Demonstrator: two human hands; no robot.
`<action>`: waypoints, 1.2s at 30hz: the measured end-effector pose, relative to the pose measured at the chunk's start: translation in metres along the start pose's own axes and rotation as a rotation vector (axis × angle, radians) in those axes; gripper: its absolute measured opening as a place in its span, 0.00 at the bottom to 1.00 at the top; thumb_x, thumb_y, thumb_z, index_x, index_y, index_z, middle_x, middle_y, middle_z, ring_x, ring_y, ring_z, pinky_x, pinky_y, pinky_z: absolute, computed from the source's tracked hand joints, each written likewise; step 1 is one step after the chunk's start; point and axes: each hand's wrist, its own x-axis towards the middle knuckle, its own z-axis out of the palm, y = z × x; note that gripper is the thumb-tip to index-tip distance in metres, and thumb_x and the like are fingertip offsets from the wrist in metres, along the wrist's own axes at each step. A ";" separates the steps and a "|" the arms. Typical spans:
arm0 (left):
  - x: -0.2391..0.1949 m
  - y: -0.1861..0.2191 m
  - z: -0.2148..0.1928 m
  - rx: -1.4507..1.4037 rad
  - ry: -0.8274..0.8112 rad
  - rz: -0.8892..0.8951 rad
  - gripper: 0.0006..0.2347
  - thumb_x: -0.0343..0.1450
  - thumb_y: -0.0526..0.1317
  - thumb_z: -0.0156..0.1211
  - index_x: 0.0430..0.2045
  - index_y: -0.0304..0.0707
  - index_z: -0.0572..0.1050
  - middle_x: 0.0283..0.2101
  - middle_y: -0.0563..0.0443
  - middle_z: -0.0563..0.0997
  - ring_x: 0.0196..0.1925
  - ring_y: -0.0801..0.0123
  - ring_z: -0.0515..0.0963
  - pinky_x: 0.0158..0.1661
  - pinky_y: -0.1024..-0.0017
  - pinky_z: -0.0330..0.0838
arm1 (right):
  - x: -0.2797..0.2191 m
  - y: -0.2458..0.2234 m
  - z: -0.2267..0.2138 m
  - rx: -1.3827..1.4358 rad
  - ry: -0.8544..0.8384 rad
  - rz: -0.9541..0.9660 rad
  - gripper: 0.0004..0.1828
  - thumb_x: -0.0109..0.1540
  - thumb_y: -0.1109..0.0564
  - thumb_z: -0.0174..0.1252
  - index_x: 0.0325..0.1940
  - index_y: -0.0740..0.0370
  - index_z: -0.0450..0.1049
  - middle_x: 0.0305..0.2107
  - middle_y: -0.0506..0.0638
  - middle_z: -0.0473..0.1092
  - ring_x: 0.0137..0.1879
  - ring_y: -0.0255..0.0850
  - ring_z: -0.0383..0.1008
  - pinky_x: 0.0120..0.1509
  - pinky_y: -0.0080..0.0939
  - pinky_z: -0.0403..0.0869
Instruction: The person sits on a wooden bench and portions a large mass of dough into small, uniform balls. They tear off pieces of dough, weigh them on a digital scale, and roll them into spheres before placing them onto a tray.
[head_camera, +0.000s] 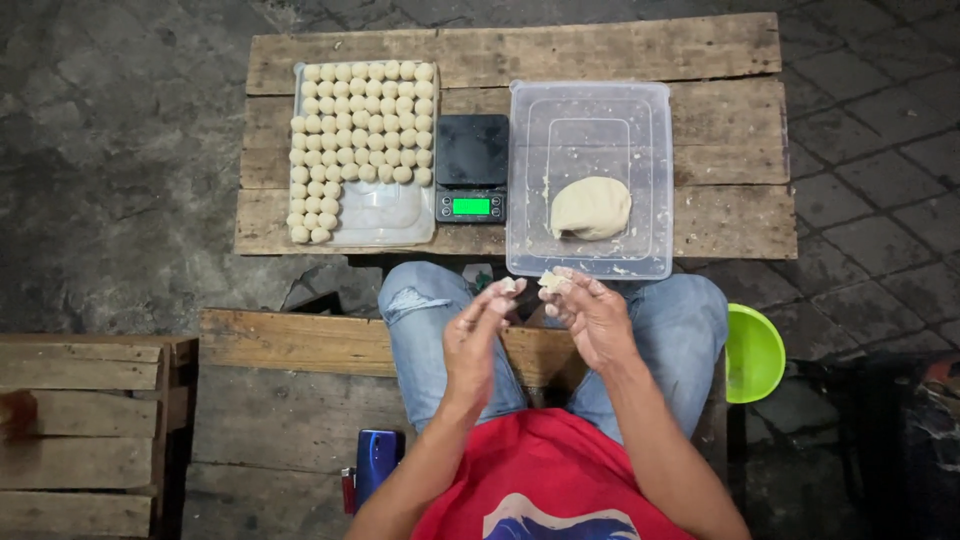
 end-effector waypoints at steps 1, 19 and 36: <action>0.004 -0.006 -0.007 0.153 0.023 0.107 0.14 0.73 0.36 0.57 0.49 0.27 0.80 0.48 0.36 0.86 0.47 0.63 0.83 0.47 0.72 0.73 | -0.007 -0.008 0.009 -0.059 -0.019 0.026 0.16 0.60 0.68 0.62 0.53 0.72 0.75 0.35 0.60 0.79 0.37 0.51 0.84 0.39 0.44 0.86; -0.002 -0.019 0.008 1.211 -0.038 0.981 0.13 0.70 0.38 0.60 0.48 0.35 0.80 0.58 0.36 0.73 0.56 0.50 0.74 0.54 0.61 0.69 | -0.033 0.014 0.031 -0.150 0.159 -0.022 0.09 0.60 0.67 0.67 0.45 0.69 0.80 0.36 0.54 0.78 0.39 0.39 0.80 0.46 0.35 0.80; -0.031 0.022 0.004 0.541 -0.254 0.273 0.16 0.73 0.41 0.57 0.56 0.46 0.78 0.75 0.45 0.62 0.67 0.54 0.68 0.69 0.60 0.53 | -0.018 0.012 0.011 -0.344 0.100 -0.193 0.14 0.55 0.70 0.69 0.45 0.70 0.81 0.33 0.56 0.80 0.35 0.41 0.83 0.38 0.40 0.84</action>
